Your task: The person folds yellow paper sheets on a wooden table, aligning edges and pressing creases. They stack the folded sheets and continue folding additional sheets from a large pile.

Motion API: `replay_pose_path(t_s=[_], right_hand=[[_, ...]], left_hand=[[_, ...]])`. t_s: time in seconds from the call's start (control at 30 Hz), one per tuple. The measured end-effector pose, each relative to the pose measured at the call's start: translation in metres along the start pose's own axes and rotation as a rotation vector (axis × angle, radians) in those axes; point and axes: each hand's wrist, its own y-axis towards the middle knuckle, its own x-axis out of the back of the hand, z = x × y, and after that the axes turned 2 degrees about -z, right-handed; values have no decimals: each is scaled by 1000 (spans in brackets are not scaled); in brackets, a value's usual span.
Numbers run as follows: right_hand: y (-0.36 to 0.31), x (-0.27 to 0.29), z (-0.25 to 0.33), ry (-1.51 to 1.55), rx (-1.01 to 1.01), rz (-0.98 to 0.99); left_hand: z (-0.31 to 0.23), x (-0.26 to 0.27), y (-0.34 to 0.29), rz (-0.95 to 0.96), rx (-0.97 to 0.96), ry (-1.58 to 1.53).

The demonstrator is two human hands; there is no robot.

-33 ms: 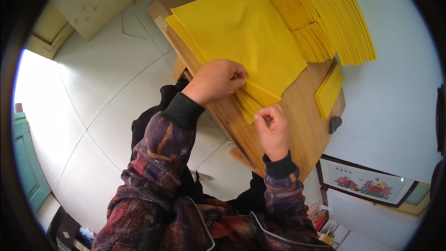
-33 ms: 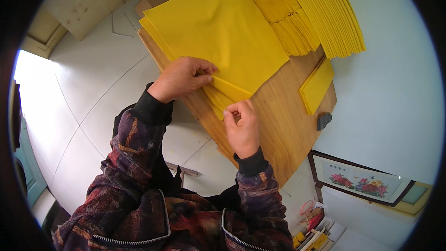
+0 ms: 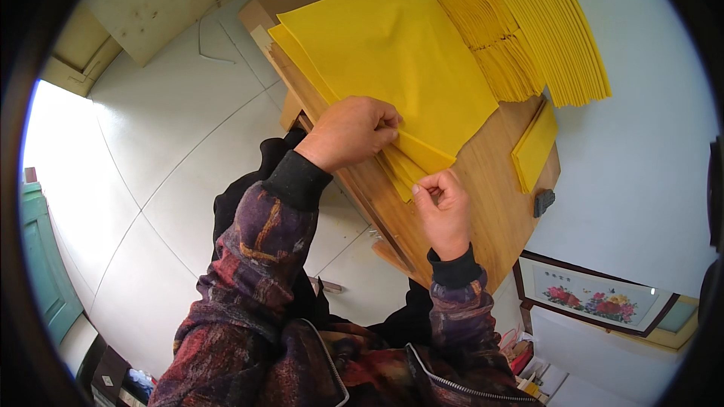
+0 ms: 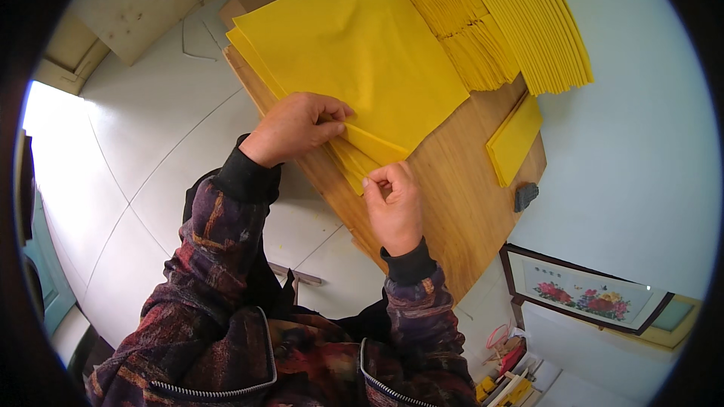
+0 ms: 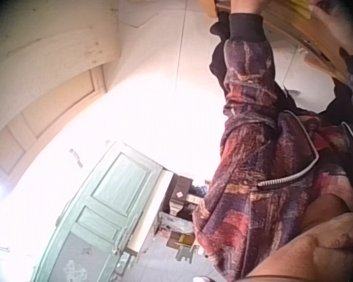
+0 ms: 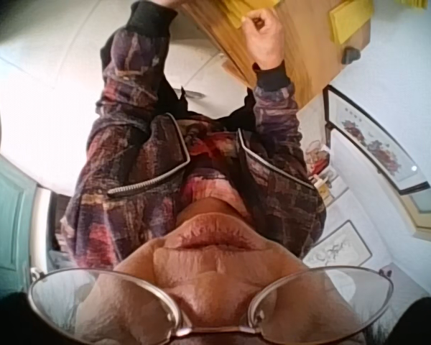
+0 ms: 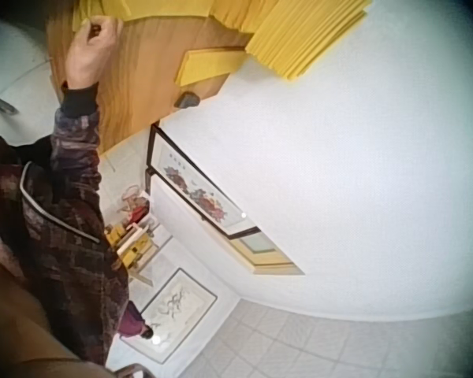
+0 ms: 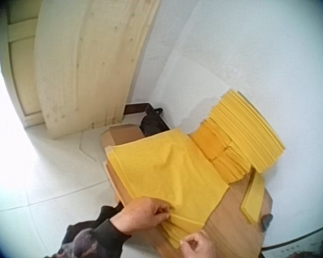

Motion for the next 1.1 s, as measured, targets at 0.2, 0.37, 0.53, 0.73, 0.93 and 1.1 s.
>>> replay_pose_path(t_s=[0.2, 0.37, 0.53, 0.73, 0.93, 1.1], right_hand=[[11, 8, -5, 171, -136, 55], [26, 16, 4, 57, -56, -2], [42, 15, 7, -179, 125, -152], [17, 12, 17, -300, 210, -332], [-14, -2, 15, -343, 208, -95], [-8, -4, 6, -344, 213, -100]], left_hand=[[0, 0, 0, -6, -22, 3], [-3, 2, 0, 18, 0, 12], [-4, 2, -2, 8, -43, 29], [-2, -1, 0, -2, -9, 42], [-1, -3, 0, -2, 3, -2], [0, -2, 1, -4, -11, 7]])
